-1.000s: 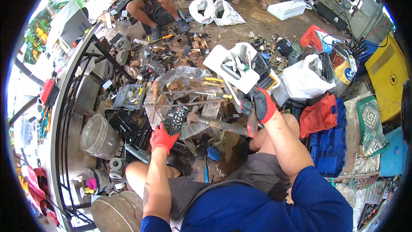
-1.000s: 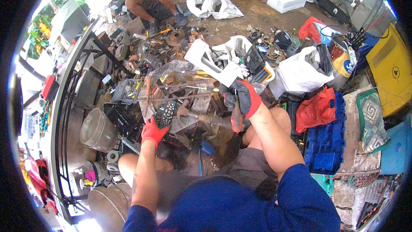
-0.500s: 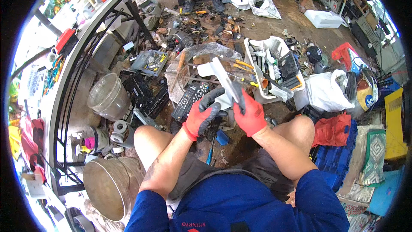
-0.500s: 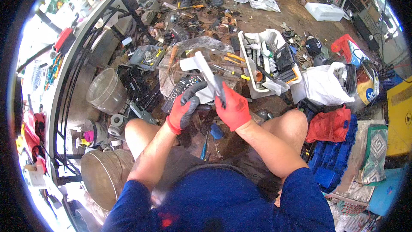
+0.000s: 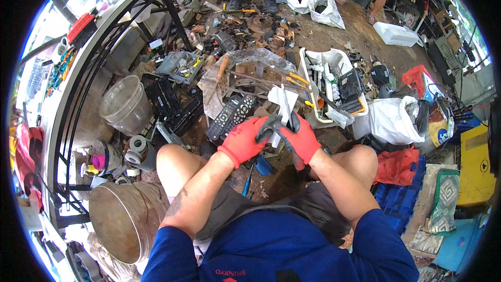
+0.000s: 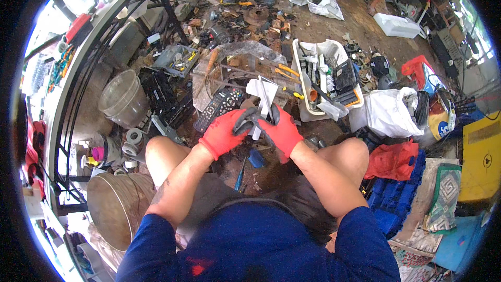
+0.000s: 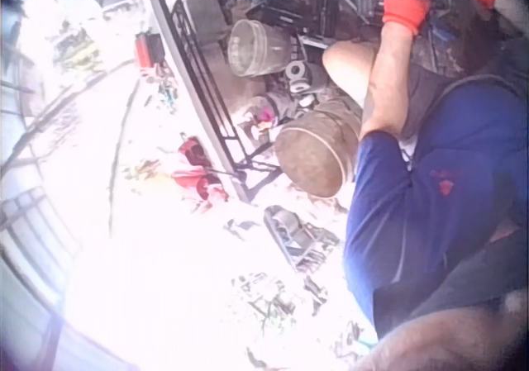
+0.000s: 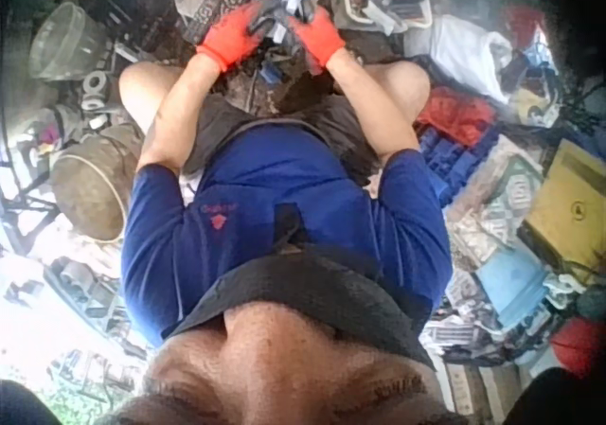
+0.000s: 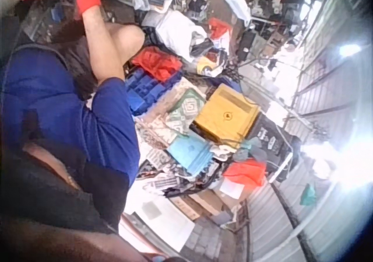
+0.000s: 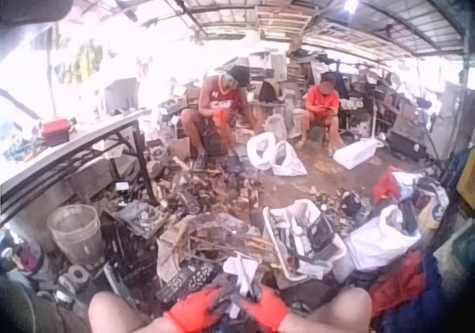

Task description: The person disassembles a remote control and a circuit board using a screwdriver and hammer. They remove screws, pry open the casing, and separate internal components, placing parts into a nearby container.

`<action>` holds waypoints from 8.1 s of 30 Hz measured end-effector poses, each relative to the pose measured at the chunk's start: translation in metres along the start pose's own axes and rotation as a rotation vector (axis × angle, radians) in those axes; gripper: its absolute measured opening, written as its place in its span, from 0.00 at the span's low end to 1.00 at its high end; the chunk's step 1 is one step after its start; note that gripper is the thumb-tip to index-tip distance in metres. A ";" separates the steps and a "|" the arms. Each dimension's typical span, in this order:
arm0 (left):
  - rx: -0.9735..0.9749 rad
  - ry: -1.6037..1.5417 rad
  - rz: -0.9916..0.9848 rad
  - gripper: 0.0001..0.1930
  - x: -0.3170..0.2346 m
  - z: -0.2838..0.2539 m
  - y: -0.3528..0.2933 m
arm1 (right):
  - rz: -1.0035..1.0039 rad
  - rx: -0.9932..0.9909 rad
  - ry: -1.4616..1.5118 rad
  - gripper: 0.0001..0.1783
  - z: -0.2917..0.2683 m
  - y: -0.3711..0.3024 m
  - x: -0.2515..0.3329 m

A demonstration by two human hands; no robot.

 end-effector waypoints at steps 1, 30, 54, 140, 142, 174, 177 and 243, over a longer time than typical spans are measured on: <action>-0.044 0.043 0.043 0.25 -0.003 -0.001 -0.001 | 0.002 -0.017 -0.028 0.19 0.002 0.003 -0.001; -0.418 -0.841 -0.376 0.14 0.064 -0.020 -0.013 | 0.450 -0.208 0.463 0.45 -0.100 0.033 -0.038; -0.464 -0.672 -0.371 0.10 0.045 -0.045 -0.028 | 0.390 -0.408 -0.175 0.25 -0.159 0.069 0.024; -0.441 -0.238 -0.272 0.14 0.094 -0.057 -0.013 | 0.109 0.080 0.024 0.36 -0.017 0.044 -0.003; -0.404 0.244 -0.182 0.19 0.084 -0.077 -0.010 | 0.122 -0.137 -0.383 0.35 -0.057 0.064 -0.014; 0.135 0.701 -0.586 0.41 0.102 -0.038 -0.022 | 0.021 -0.328 -1.066 0.37 -0.062 0.074 -0.017; 0.139 0.824 -0.533 0.37 0.094 -0.024 -0.024 | 0.006 -0.120 -1.123 0.40 -0.032 0.040 -0.019; 0.062 0.189 -0.127 0.29 0.063 -0.005 -0.025 | 0.079 -0.074 -0.023 0.34 -0.014 -0.035 -0.059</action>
Point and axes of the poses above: each hand's wrist, its own y-axis towards the middle knuckle, its own z-axis out of the palm, x = y × z, the point moved 9 cm from there along y, towards the middle knuckle, and after that the axes turned 8 degrees about z, right-handed, at the moved point
